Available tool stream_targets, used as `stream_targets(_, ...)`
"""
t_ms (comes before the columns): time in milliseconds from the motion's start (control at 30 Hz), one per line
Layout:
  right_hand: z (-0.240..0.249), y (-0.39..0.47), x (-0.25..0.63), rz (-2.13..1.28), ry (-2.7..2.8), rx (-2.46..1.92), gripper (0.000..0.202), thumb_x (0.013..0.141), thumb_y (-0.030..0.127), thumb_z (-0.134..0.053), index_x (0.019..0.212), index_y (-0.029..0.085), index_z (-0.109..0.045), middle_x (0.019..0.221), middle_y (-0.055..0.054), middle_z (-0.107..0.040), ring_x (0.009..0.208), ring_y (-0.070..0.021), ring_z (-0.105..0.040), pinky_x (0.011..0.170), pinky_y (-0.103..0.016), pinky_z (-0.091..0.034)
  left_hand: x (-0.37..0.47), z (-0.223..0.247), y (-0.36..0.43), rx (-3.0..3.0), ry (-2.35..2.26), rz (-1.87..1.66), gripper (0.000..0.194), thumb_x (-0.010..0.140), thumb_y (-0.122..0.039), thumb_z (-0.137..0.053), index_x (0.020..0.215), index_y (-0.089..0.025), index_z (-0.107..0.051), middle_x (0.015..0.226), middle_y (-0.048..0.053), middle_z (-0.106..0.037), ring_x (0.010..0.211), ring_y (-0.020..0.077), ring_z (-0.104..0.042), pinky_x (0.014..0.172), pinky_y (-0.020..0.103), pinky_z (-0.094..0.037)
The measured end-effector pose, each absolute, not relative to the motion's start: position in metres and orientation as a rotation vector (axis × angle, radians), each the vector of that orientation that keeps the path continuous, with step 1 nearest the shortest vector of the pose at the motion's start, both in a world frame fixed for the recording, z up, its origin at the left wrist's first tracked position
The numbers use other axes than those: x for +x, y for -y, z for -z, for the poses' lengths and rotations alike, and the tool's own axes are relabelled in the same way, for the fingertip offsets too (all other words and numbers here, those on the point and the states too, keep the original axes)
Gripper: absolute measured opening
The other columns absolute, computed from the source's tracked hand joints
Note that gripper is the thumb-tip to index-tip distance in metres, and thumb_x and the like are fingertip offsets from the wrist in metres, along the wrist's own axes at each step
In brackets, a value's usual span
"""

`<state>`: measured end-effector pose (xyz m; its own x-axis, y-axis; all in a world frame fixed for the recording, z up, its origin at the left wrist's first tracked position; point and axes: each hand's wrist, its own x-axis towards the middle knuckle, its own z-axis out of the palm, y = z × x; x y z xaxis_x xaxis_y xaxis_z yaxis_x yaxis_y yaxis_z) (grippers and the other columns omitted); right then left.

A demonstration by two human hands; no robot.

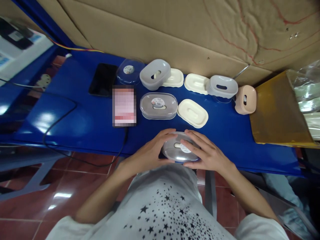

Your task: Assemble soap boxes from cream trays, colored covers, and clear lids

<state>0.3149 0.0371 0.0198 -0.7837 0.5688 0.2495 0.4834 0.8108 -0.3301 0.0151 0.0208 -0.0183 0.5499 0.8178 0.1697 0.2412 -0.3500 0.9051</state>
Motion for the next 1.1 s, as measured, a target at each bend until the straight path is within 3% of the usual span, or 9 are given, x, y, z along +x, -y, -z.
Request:
stream_targets(167, -0.018, -0.039, 0.315, -0.487, 2.680, -0.841, 0.091, 0.103, 0.056, -0.074, 0.177, 0.040, -0.024, 0.179, -0.006, -0.040, 0.159, -0.0385, -0.049, 0.131, -0.062, -0.047, 0.016, 0.014, -0.021, 1.896, -0.907, -0.753, 0.096, 0.093, -0.036, -0.088, 0.170, -0.043, -0.030, 0.175, 0.013, -0.040, 0.162, 0.0364, -0.044, 0.127, 0.062, -0.049)
stream_targets(367, -0.003, -0.031, 0.316, -0.429, 2.711, -0.842, 0.093, 0.099, 0.063, -0.076, 0.176, 0.035, -0.031, 0.180, -0.012, -0.037, 0.163, -0.0422, -0.042, 0.130, -0.067, -0.045, 0.016, 0.007, -0.022, 1.881, -0.922, -0.638, 0.087, 0.095, -0.041, -0.086, 0.167, -0.044, -0.037, 0.175, 0.010, -0.041, 0.160, 0.0361, -0.047, 0.126, 0.059, -0.051)
stream_targets(600, 0.003, -0.023, 0.316, -0.311, 2.688, -0.834, 0.084, 0.101, 0.056, -0.076, 0.174, 0.039, -0.036, 0.181, -0.010, -0.035, 0.165, -0.0407, -0.039, 0.131, -0.065, -0.045, 0.015, 0.003, -0.024, 1.878, -0.948, -0.576, 0.081, 0.094, -0.041, -0.087, 0.163, -0.045, -0.045, 0.176, 0.008, -0.039, 0.159, 0.0366, -0.049, 0.121, 0.056, -0.056)
stream_targets(733, 0.003, -0.025, 0.318, -0.302, 2.727, -0.822, 0.079, 0.100, 0.057, -0.076, 0.170, 0.045, -0.041, 0.177, -0.005, -0.044, 0.166, -0.0406, -0.038, 0.130, -0.068, -0.045, 0.016, 0.002, -0.024, 1.878, -0.923, -0.606, 0.083, 0.093, -0.041, -0.088, 0.163, -0.046, -0.044, 0.174, 0.008, -0.042, 0.158, 0.0355, -0.050, 0.123, 0.058, -0.053)
stream_targets(967, 0.007, -0.025, 0.318, -0.387, 2.660, -0.807, 0.082, 0.101, 0.054, -0.077, 0.172, 0.048, -0.035, 0.178, -0.002, -0.041, 0.166, -0.0402, -0.035, 0.129, -0.069, -0.046, 0.018, 0.002, -0.025, 1.921, -0.937, -0.605, 0.086, 0.094, -0.039, -0.087, 0.166, -0.046, -0.041, 0.174, 0.009, -0.043, 0.156, 0.0355, -0.053, 0.121, 0.056, -0.056)
stream_targets(1100, 0.007, -0.027, 0.317, -0.453, 2.618, -0.878, 0.077, 0.102, 0.049, -0.076, 0.170, 0.050, -0.039, 0.179, 0.001, -0.039, 0.167, -0.0387, -0.035, 0.130, -0.069, -0.045, 0.022, 0.005, -0.019, 2.033, -1.017, -0.570, 0.084, 0.101, -0.042, -0.079, 0.171, -0.045, -0.032, 0.180, 0.010, -0.033, 0.159, 0.0375, -0.049, 0.119, 0.056, -0.058)
